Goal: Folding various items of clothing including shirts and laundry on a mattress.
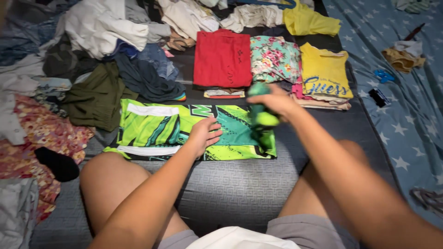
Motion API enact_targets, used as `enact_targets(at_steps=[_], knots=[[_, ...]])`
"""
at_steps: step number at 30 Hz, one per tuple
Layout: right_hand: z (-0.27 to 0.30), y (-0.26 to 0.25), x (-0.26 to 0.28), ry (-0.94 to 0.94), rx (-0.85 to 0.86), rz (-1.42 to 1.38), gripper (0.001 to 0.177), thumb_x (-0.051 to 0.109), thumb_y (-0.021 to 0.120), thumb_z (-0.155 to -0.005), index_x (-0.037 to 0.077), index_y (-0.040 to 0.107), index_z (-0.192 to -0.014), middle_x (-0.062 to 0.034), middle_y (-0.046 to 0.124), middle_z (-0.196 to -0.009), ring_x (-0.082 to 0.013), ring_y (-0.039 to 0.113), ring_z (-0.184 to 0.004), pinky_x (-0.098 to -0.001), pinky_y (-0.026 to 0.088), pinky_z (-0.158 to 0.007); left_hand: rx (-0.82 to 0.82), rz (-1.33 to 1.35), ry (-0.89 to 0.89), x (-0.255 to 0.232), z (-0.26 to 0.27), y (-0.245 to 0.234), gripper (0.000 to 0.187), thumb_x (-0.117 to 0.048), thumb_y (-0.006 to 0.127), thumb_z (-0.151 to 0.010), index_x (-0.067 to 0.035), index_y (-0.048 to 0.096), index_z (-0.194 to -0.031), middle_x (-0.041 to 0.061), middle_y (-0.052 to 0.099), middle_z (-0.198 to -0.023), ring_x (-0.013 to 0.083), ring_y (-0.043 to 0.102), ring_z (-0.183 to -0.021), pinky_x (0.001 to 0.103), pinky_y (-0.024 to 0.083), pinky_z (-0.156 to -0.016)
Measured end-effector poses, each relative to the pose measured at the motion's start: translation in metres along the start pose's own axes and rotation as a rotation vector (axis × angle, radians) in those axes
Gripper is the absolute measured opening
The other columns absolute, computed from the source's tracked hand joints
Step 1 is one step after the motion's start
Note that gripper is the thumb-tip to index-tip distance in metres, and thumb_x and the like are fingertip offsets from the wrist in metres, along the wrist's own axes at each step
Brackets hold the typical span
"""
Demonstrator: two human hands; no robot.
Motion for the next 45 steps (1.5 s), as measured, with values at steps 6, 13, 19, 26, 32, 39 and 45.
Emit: enact_targets(at_steps=[6, 13, 19, 26, 32, 39, 45], knots=[[0.015, 0.061, 0.033, 0.025, 0.157, -0.040, 0.061, 0.029, 0.079, -0.081, 0.015, 0.056, -0.135, -0.0070, 0.076, -0.103, -0.0204, 0.066, -0.078, -0.0372, 0.042, -0.061, -0.021, 0.431, -0.232, 0.016, 0.007, -0.022, 0.076, -0.067, 0.046, -0.094, -0.005, 0.057, -0.138, 0.016, 0.069, -0.121, 0.0316, 0.068, -0.103, 0.048, 0.053, -0.089], [-0.021, 0.019, -0.084, -0.017, -0.255, 0.288, 0.041, 0.027, 0.080, -0.079, 0.012, 0.072, -0.117, -0.0094, 0.076, -0.096, -0.0222, 0.073, -0.086, -0.0388, 0.058, -0.080, -0.267, -0.104, 0.232, -0.006, 0.018, -0.034, 0.066, -0.010, 0.084, -0.070, 0.001, 0.056, -0.130, 0.016, 0.074, -0.115, 0.0304, 0.073, -0.102, 0.040, 0.059, -0.087], [-0.003, 0.011, -0.128, -0.087, -0.410, 0.411, 0.050, 0.033, 0.083, -0.080, 0.009, 0.068, -0.122, -0.0153, 0.073, -0.098, -0.0293, 0.070, -0.093, -0.0404, 0.054, -0.085, -0.539, -0.448, 0.273, -0.038, 0.054, -0.049, 0.066, -0.009, 0.080, -0.070, -0.007, 0.056, -0.131, 0.016, 0.070, -0.118, 0.0313, 0.069, -0.109, 0.040, 0.054, -0.097], [-0.041, 0.007, -0.132, -0.054, -0.388, 0.097, 0.042, 0.029, 0.075, -0.089, 0.013, 0.068, -0.127, -0.0104, 0.076, -0.099, -0.0218, 0.071, -0.091, -0.0357, 0.055, -0.084, -0.640, -1.083, 0.271, -0.076, 0.018, -0.034, 0.053, -0.038, 0.077, -0.080, -0.015, 0.065, -0.126, 0.015, 0.058, -0.135, 0.0365, 0.048, -0.133, 0.049, 0.043, -0.107], [-0.090, 0.017, -0.138, -0.144, -0.159, 0.105, 0.037, 0.027, 0.068, -0.093, 0.019, 0.068, -0.129, -0.0046, 0.073, -0.105, -0.0162, 0.068, -0.093, -0.0340, 0.053, -0.083, -0.530, -1.141, 0.014, -0.084, -0.015, -0.022, 0.059, -0.059, 0.076, -0.084, -0.014, 0.072, -0.122, 0.012, 0.061, -0.137, 0.0356, 0.048, -0.135, 0.051, 0.041, -0.107], [-0.095, 0.017, -0.129, -0.112, -0.131, 0.342, 0.017, 0.027, 0.070, -0.093, 0.012, 0.069, -0.100, -0.0117, 0.072, -0.096, -0.0237, 0.068, -0.091, -0.0373, 0.053, -0.083, -0.673, -0.780, 0.058, -0.066, -0.055, -0.053, 0.037, -0.053, 0.080, -0.078, -0.023, 0.079, -0.100, 0.006, 0.076, -0.113, 0.0317, 0.063, -0.121, 0.050, 0.044, -0.104], [-0.091, 0.002, -0.126, -0.079, -0.296, 0.273, 0.020, 0.029, 0.070, -0.092, 0.011, 0.068, -0.100, -0.0119, 0.073, -0.097, -0.0270, 0.070, -0.093, -0.0394, 0.053, -0.084, -0.724, -0.626, 0.082, -0.070, -0.063, -0.069, 0.036, -0.050, 0.078, -0.081, -0.018, 0.075, -0.095, 0.007, 0.079, -0.107, 0.0332, 0.073, -0.103, 0.044, 0.054, -0.093]])
Point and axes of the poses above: each hand's wrist, its own z-axis away from the middle knuckle, its own y-axis out of the palm, x = y × z, the point moved 8 cm from there along -z, towards the middle knuckle
